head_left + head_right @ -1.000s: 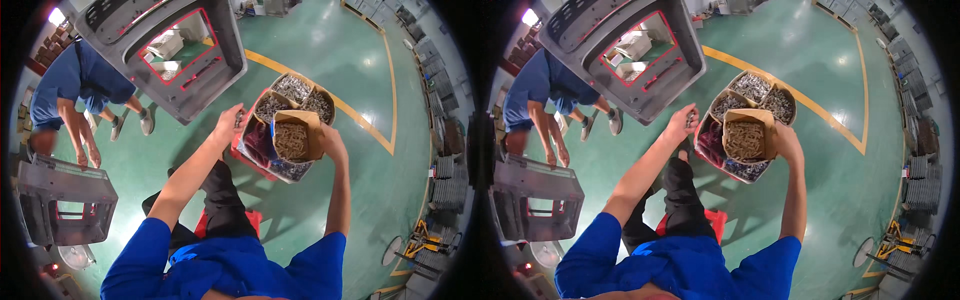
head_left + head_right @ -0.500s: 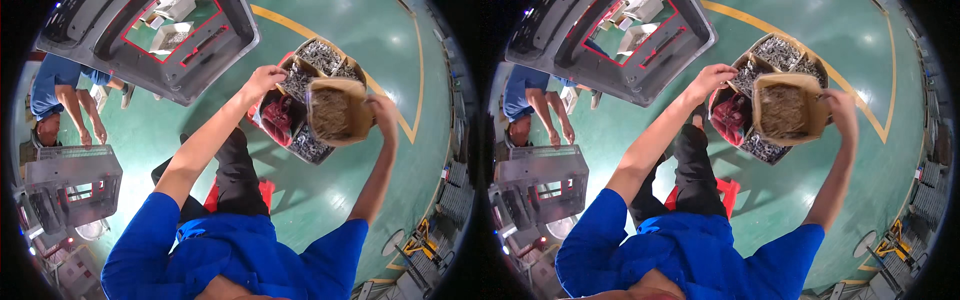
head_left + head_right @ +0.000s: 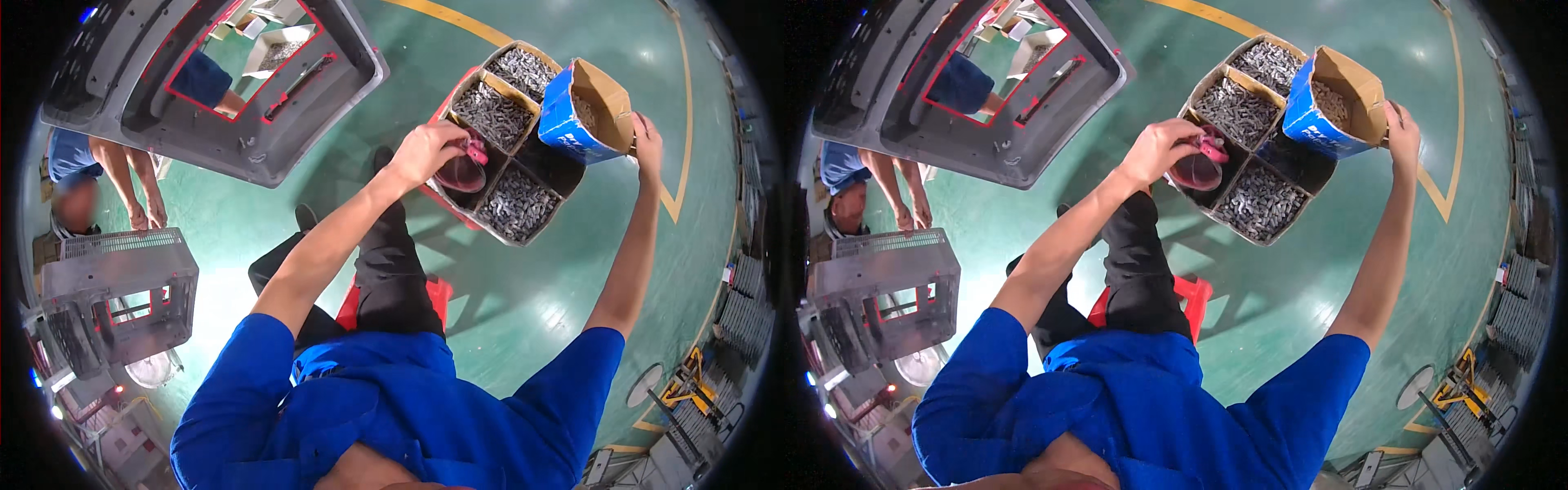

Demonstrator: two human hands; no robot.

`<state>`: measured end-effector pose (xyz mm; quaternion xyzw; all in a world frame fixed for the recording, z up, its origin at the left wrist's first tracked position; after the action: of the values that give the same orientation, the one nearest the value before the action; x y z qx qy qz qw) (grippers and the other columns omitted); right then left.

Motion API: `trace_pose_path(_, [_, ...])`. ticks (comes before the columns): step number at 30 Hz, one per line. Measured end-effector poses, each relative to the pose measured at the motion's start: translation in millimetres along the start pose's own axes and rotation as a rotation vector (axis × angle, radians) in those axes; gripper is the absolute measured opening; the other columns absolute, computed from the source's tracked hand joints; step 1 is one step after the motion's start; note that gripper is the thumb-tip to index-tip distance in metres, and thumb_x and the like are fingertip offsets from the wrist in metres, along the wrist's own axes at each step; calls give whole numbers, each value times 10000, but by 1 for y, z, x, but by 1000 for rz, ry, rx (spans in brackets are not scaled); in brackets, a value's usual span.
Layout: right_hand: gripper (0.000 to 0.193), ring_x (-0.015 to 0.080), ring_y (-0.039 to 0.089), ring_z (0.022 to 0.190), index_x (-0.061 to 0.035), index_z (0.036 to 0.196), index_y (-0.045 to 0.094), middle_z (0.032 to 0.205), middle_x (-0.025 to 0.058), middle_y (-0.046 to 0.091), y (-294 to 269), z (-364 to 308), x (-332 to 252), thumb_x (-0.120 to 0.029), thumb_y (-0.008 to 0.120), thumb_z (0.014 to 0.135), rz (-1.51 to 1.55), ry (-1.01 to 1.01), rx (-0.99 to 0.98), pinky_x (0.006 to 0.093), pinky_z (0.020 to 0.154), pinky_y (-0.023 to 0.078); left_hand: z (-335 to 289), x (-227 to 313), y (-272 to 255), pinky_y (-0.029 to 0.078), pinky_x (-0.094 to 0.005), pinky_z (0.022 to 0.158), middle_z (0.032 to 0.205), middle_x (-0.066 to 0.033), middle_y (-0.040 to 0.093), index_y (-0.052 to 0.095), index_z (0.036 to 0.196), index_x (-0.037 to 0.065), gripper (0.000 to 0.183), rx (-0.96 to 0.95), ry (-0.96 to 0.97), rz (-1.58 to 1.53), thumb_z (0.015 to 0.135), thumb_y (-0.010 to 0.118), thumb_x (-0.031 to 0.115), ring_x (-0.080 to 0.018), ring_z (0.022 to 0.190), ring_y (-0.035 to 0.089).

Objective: The recorder fits metal panels together and inserts small hardware components to assemble large metal enclosures on a factory floor.

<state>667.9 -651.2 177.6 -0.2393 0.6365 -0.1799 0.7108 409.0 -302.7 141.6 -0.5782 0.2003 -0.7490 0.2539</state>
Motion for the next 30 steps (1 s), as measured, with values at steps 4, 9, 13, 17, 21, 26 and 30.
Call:
trace_pose_path(4, [408,224,596,1015,4,1195,560,1094,150,629,-16,-35,-30,-261,589,886,-98,-135,233,319,871,459,13,-4,1,487,-352,797,951,-135,639,640,997,5,269,-14,-54,-64,745,675,93,-290,877,623])
trace_pose_path(9, [176,168,636,812,15,976,655,894,98,678,32,-145,-128,-87,658,832,130,-553,255,277,723,504,11,-18,-6,486,-359,809,964,-153,635,632,1026,14,308,34,-94,32,740,681,117,-290,887,624])
trace_pose_path(13, [428,347,583,623,-58,684,613,682,139,608,159,-197,-139,-475,650,772,-505,-414,-266,411,564,443,11,-21,-3,494,-364,810,966,-174,632,589,1085,15,393,48,-68,63,728,703,133,-294,875,630])
trace_pose_path(17, [243,314,627,669,-36,772,657,711,141,632,203,-177,-75,-279,645,768,-299,-371,-418,378,590,463,10,-32,-1,522,-338,792,974,-168,657,575,1127,11,423,134,-141,-66,751,717,143,-242,875,659])
trace_pose_path(21, [124,208,641,586,-48,799,689,693,108,658,178,-172,-105,-162,670,755,-188,-315,-428,301,560,464,-3,-26,-17,517,-326,805,947,-184,670,595,1114,-8,436,70,-265,-207,756,736,197,-224,879,661])
trace_pose_path(26, [123,79,582,529,-11,814,684,625,41,637,162,-162,-119,-127,704,780,-32,-199,-310,222,532,431,-9,-29,-23,532,-272,651,775,-125,690,674,941,-19,189,131,-317,-281,794,671,100,-154,674,661])
trace_pose_path(30, [122,37,507,607,11,830,677,661,0,619,151,-156,-122,-97,711,784,23,-292,-244,199,585,418,-18,-28,-39,522,-268,608,731,-112,685,690,830,-12,120,256,-293,-202,747,705,74,-147,636,655])
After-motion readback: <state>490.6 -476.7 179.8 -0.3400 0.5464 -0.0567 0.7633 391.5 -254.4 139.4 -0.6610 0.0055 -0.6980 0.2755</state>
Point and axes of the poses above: each hand's wrist, its own z-axis towards the middle knuckle, its own y-axis out of the palm, x = y × z, the point moved 7 cm from there along z, towards the middle knuckle
